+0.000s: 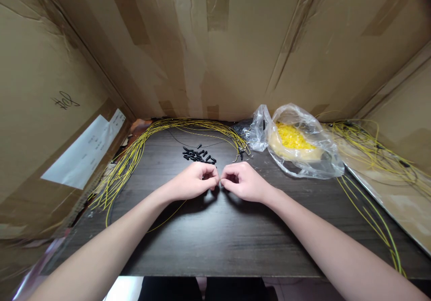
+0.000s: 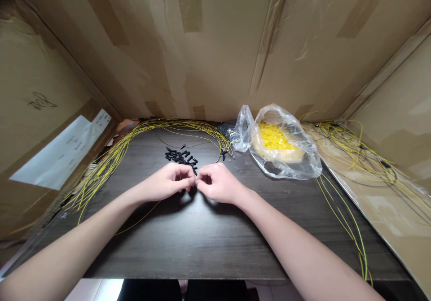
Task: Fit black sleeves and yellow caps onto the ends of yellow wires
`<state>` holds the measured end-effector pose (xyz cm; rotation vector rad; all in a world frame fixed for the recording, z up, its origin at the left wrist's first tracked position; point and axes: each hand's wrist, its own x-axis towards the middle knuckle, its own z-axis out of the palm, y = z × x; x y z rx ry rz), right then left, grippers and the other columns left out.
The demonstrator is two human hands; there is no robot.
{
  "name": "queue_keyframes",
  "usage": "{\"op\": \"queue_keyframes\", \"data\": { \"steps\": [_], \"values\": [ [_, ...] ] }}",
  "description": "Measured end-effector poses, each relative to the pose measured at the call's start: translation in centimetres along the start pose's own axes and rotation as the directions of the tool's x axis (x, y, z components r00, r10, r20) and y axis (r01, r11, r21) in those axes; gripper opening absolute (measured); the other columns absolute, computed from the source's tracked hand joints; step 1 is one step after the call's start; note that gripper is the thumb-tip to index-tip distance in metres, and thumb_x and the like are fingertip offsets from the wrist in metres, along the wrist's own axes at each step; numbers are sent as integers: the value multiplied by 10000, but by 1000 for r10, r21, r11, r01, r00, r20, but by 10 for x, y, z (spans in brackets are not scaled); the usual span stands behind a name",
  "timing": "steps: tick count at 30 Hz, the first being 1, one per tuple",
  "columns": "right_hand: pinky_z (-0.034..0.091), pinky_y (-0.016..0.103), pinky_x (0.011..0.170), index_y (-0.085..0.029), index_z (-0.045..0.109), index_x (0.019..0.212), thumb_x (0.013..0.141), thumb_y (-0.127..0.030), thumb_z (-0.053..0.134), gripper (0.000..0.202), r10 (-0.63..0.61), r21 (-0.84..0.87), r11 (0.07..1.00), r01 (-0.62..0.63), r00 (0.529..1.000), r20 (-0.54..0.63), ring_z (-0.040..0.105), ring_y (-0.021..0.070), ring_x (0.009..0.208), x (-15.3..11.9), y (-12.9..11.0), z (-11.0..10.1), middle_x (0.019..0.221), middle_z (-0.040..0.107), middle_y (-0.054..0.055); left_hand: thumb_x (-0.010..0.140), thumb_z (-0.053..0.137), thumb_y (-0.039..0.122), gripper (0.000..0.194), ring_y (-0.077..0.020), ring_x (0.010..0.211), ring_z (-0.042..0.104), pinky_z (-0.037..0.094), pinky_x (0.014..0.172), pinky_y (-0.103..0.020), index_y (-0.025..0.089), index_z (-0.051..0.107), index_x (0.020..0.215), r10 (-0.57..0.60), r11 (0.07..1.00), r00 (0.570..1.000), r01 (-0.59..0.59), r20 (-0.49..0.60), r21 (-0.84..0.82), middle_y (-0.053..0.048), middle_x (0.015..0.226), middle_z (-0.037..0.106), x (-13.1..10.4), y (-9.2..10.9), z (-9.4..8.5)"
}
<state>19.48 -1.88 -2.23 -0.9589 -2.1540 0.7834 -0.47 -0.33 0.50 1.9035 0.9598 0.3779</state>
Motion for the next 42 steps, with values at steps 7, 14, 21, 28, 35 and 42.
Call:
{"op": "queue_keyframes", "data": {
  "steps": [7,14,21,28,35,42],
  "values": [
    [403,254,659,-169,683,779,815,-143,615,81,42,-170,983,-61,993,-114,541,130,674,1,12,6,722,644,6,778,553,228,114,-124,590,548,412,571,-238,154,613,714,-95,995,978,91,-183,-31,-4,652,640,3,-8,-22],
    [423,297,747,-188,679,975,849,-277,672,155,38,-271,958,-90,980,-193,555,175,809,4,14,21,811,643,28,808,564,272,163,-122,576,536,404,558,-244,149,635,729,-114,993,973,118,-201,7,-15,667,663,6,-18,-26],
    [406,284,705,-210,687,828,851,-289,677,83,122,-287,942,-175,973,-195,567,160,771,12,18,25,791,643,14,810,577,270,158,-116,569,542,425,568,-244,145,624,725,-92,993,986,80,-140,-91,-27,682,668,5,-11,-22],
    [429,271,687,-188,664,762,836,-206,642,79,133,-177,968,-179,960,-245,589,144,729,12,15,22,788,692,11,801,585,276,154,-120,578,553,412,555,-237,154,614,713,-106,993,983,98,-150,-64,-21,668,669,5,-13,-24],
    [447,241,649,-182,682,735,801,-177,655,72,174,-40,981,-190,953,-249,621,119,661,8,12,14,743,719,-5,798,557,266,149,-136,591,582,407,551,-236,163,630,719,-107,991,985,117,-138,61,-19,666,680,4,-11,-19],
    [435,237,627,-174,689,749,796,-165,657,57,112,-73,989,-132,966,-234,600,115,642,7,8,14,734,712,2,791,544,268,166,-144,600,582,407,552,-234,161,647,717,-99,979,985,122,-140,165,-21,661,686,3,-3,-12]
  ]
}}
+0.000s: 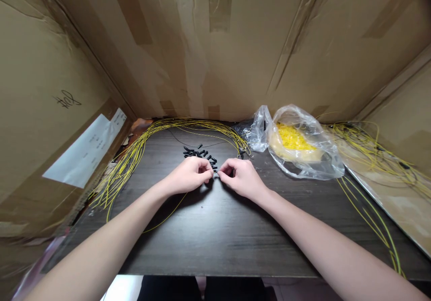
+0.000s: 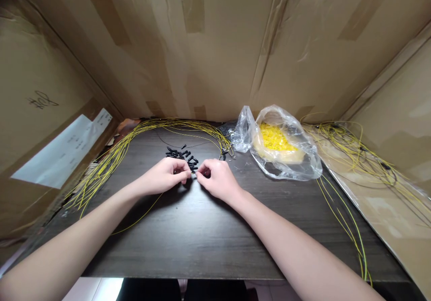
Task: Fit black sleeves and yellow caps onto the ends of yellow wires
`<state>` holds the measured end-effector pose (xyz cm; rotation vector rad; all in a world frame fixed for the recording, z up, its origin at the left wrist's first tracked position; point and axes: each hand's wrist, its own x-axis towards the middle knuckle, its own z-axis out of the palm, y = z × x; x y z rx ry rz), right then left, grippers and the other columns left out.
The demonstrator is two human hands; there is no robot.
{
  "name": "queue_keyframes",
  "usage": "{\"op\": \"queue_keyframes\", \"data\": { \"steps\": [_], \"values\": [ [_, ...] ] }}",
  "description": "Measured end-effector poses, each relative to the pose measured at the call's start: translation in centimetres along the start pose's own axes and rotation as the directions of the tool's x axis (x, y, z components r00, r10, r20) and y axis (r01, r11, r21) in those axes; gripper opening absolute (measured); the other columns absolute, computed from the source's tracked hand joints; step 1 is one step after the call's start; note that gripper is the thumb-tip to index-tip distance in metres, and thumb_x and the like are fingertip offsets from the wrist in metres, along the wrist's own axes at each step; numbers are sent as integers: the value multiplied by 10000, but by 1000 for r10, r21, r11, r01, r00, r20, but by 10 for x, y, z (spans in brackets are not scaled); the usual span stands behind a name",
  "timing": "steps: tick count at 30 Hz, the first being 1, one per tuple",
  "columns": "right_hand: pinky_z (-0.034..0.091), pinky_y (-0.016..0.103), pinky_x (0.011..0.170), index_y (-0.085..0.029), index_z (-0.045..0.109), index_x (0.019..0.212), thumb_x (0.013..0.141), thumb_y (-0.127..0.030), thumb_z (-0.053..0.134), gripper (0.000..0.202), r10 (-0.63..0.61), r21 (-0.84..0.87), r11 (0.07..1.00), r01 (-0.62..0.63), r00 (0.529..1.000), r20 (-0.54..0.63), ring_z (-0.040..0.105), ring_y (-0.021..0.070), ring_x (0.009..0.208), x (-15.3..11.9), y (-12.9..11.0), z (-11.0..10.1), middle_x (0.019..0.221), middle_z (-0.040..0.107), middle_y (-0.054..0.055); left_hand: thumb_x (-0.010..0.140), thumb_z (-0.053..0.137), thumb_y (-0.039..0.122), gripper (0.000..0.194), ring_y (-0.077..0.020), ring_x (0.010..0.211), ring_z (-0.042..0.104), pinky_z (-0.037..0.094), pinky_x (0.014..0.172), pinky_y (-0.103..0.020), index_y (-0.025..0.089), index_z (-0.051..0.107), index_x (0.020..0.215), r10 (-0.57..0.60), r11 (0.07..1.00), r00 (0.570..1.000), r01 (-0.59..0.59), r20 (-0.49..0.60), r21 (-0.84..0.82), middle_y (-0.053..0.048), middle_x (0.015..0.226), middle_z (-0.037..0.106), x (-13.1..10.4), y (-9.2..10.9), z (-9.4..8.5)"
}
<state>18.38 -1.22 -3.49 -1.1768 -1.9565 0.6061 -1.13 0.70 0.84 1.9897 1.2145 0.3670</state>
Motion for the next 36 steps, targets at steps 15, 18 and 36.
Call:
{"op": "queue_keyframes", "data": {
  "steps": [15,18,36],
  "values": [
    [459,223,607,-176,685,750,798,-157,649,63,9,73,997,-11,1000,21,599,107,595,-2,-3,0,702,702,-3,762,534,224,151,-137,567,540,351,548,-234,177,644,670,63,979,994,-45,-86,198,1,606,638,-2,3,3],
    [467,219,614,-175,681,746,801,-154,640,71,10,105,994,-13,1000,27,612,107,603,-3,-3,1,697,700,-7,773,533,238,159,-141,572,539,340,547,-242,184,643,672,78,969,992,-52,-98,240,0,615,638,-2,1,4],
    [444,208,592,-168,657,721,790,-130,637,81,-9,138,990,3,999,38,600,104,600,-4,-7,-1,679,682,-12,824,534,277,201,-153,580,559,336,559,-256,194,675,707,88,955,992,-58,-91,292,-17,653,677,-5,4,3]
  ]
}}
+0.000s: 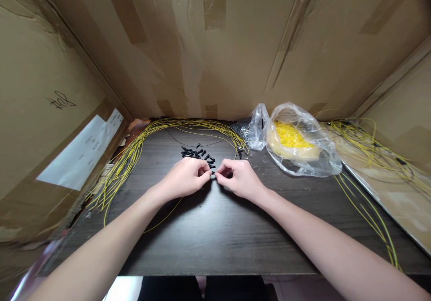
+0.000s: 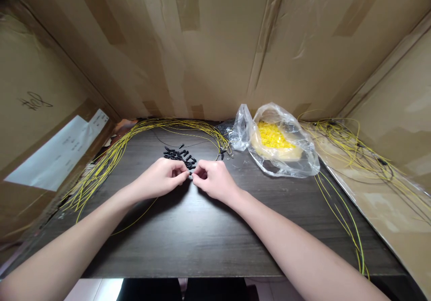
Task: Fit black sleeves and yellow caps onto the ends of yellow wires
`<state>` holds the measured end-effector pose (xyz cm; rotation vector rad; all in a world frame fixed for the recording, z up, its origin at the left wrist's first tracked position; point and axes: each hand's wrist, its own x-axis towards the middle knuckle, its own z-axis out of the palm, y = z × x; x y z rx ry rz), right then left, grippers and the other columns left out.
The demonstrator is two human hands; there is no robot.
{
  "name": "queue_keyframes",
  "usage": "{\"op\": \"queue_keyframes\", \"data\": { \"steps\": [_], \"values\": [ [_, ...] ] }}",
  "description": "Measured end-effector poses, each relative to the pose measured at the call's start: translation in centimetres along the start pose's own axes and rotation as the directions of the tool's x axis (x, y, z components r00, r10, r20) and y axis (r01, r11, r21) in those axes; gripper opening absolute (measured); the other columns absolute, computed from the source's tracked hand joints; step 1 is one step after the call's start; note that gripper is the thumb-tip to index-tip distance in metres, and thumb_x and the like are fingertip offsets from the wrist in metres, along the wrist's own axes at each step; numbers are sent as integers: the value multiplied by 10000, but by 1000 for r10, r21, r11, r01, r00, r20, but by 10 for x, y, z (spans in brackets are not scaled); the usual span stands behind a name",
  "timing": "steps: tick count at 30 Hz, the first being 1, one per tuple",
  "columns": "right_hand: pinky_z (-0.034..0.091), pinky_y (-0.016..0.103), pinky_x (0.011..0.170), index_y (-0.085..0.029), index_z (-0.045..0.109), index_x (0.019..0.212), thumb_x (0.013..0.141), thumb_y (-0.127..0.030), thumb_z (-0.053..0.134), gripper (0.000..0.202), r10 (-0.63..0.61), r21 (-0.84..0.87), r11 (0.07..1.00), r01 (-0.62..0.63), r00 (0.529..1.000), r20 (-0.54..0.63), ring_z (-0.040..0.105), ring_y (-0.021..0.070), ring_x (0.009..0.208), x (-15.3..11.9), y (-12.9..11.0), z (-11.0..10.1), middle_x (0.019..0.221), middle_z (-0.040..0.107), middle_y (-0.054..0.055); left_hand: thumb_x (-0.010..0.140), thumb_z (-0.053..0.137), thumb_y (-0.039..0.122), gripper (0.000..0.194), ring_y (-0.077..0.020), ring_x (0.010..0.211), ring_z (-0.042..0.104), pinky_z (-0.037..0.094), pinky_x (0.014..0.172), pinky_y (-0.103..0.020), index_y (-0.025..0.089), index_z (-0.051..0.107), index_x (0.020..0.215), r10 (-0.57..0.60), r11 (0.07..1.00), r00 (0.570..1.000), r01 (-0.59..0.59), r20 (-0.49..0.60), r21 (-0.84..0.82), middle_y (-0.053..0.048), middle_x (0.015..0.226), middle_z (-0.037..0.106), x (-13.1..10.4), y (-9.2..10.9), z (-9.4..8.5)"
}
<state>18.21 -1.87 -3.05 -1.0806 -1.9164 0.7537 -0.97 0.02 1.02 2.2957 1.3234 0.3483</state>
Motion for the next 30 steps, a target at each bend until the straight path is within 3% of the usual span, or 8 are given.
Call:
{"op": "queue_keyframes", "data": {
  "steps": [8,16,30],
  "values": [
    [438,209,593,-169,650,711,802,-147,634,95,3,-19,1000,-3,1000,-25,591,101,593,1,2,-1,665,670,-16,865,564,380,279,-170,600,596,374,592,-263,188,689,704,-78,997,996,78,-37,-12,-24,629,681,1,3,-2],
    [448,216,595,-171,653,730,813,-161,631,86,19,-9,1000,-20,999,-41,598,106,602,1,7,1,685,679,-12,923,479,326,228,-191,681,587,361,627,-285,193,621,804,-39,999,995,41,-90,25,-46,787,686,-1,7,9],
    [476,224,608,-168,655,731,809,-165,631,82,43,35,999,-41,998,-42,611,116,618,1,7,1,709,699,3,911,461,260,185,-186,680,570,363,626,-285,191,564,773,21,996,992,-10,-121,94,-45,765,652,-1,6,10]
  ]
}}
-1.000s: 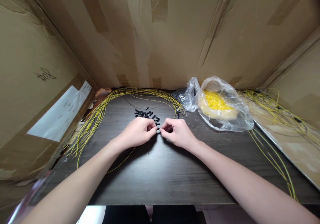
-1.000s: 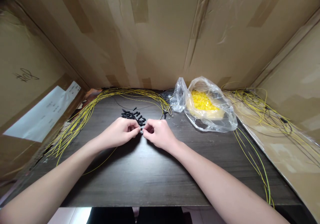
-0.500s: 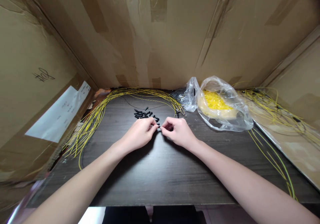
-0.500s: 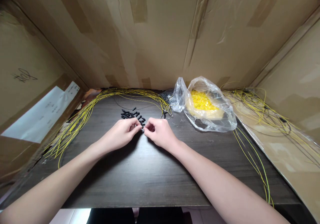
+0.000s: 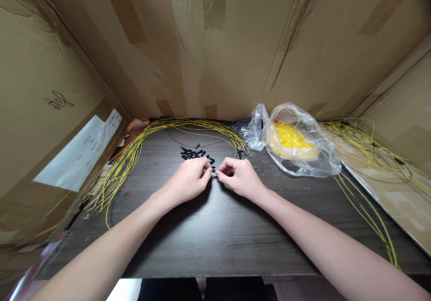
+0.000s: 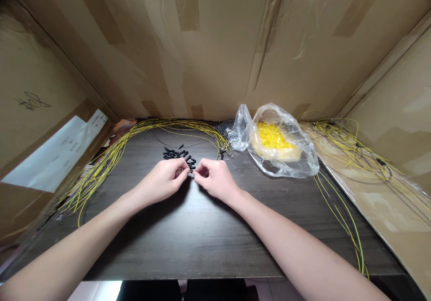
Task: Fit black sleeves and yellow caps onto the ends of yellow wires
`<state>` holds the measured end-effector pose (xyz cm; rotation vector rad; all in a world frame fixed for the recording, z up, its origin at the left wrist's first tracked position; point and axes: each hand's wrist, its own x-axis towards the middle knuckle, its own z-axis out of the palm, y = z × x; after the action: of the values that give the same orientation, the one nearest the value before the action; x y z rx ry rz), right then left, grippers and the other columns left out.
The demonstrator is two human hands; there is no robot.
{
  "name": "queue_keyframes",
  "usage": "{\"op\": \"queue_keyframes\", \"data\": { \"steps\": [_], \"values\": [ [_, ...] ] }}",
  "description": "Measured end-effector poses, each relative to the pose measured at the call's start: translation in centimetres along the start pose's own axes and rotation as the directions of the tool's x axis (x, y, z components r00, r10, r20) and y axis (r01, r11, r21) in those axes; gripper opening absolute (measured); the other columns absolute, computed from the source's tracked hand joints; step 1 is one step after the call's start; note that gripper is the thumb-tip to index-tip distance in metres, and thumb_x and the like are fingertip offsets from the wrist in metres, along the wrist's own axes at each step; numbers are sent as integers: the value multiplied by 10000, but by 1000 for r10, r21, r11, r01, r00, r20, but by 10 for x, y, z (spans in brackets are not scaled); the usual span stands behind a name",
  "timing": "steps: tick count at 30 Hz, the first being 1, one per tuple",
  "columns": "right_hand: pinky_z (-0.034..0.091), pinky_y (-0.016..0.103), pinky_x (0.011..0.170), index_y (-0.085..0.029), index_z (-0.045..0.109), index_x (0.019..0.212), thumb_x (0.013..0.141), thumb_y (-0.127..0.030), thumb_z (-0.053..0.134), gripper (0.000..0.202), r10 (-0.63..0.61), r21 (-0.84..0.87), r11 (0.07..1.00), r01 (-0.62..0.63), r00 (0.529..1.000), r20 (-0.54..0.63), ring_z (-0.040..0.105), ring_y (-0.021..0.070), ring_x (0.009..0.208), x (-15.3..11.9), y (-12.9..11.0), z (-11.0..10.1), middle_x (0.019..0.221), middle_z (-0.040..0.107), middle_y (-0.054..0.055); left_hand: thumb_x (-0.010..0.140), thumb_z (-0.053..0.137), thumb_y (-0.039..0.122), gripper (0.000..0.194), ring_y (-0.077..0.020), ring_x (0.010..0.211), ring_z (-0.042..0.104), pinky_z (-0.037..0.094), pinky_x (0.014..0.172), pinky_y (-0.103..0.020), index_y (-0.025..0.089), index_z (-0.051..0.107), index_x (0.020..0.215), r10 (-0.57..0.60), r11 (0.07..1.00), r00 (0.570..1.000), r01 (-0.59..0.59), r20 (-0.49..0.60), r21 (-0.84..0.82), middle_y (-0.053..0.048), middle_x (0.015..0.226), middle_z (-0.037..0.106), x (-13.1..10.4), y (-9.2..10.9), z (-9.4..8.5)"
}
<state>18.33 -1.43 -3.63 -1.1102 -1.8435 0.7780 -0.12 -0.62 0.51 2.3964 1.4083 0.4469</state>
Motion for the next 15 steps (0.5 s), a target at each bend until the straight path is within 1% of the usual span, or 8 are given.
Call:
{"op": "queue_keyframes", "data": {
  "steps": [8,15],
  "values": [
    [483,228,622,-161,661,737,809,-166,630,78,10,19,1000,-10,1000,-4,618,119,637,0,3,1,728,704,12,908,464,246,181,-177,655,557,360,619,-283,189,556,764,45,999,999,-45,-8,16,-42,736,641,-2,-3,3],
    [475,227,600,-158,659,746,802,-196,639,71,67,73,995,-67,998,6,617,123,634,1,7,4,732,703,16,907,467,228,190,-162,620,536,347,596,-272,181,577,760,68,998,998,-68,-11,6,-33,702,629,-1,-5,7]
  ]
}}
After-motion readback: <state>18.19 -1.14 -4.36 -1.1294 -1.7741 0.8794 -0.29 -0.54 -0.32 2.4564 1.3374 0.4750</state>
